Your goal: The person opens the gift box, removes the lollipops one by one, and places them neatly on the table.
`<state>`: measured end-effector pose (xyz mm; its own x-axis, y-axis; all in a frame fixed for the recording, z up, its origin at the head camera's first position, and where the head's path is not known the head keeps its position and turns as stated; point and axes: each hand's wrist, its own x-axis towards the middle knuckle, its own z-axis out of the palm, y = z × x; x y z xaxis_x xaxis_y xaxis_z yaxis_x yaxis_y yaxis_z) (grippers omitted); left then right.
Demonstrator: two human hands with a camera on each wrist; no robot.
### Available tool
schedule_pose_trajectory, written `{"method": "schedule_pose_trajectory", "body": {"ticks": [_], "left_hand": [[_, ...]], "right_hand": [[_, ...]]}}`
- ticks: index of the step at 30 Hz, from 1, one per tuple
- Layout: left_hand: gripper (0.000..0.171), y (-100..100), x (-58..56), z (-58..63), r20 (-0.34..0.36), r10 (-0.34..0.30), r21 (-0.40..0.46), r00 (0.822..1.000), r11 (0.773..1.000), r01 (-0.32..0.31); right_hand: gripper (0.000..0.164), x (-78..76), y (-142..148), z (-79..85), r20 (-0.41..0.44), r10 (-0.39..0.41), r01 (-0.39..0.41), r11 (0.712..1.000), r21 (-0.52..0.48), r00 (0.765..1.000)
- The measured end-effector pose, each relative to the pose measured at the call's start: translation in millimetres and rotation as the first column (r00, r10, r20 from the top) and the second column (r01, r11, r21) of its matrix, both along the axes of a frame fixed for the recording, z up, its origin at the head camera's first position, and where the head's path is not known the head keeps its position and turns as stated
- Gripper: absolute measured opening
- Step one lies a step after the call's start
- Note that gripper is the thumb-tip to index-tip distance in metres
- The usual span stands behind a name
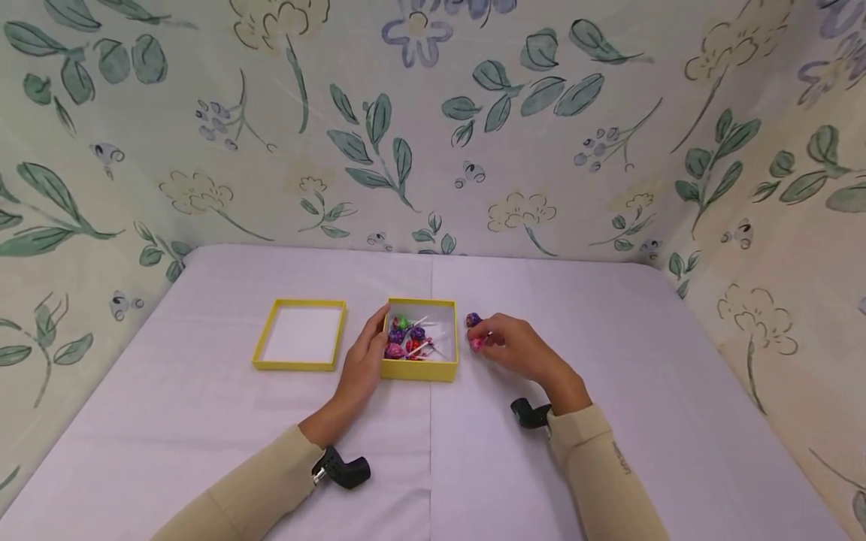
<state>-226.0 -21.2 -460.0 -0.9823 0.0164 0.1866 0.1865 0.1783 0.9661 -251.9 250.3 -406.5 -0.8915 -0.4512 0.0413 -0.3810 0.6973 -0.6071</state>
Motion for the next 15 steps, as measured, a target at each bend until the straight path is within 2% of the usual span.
{"method": "schedule_pose_trajectory", "body": {"ticks": [7,11,15], "left_hand": [[0.046,0.5,-1.0,0.8,0.007,0.008,-0.015,1.0,1.0,-0.008],[0.047,0.8,-0.5,0.4,0.016,0.008,-0.01,1.0,1.0,-0.008],[0.047,0.7,-0.3,0.5,0.012,0.005,-0.007,1.0,1.0,-0.005]], "right_hand": [[0.025,-0.3,-2.6,-3.5,-0.062,0.034,-0.03,0.998,0.05,0.997],[0.026,0.7,-2.3,-6.1,-0.068,0.054,-0.049,0.996,0.07,0.996],[0.027,0.7,-2.6,-6.8,-0.074,0.042,-0.034,0.993,0.109,0.996]]}}
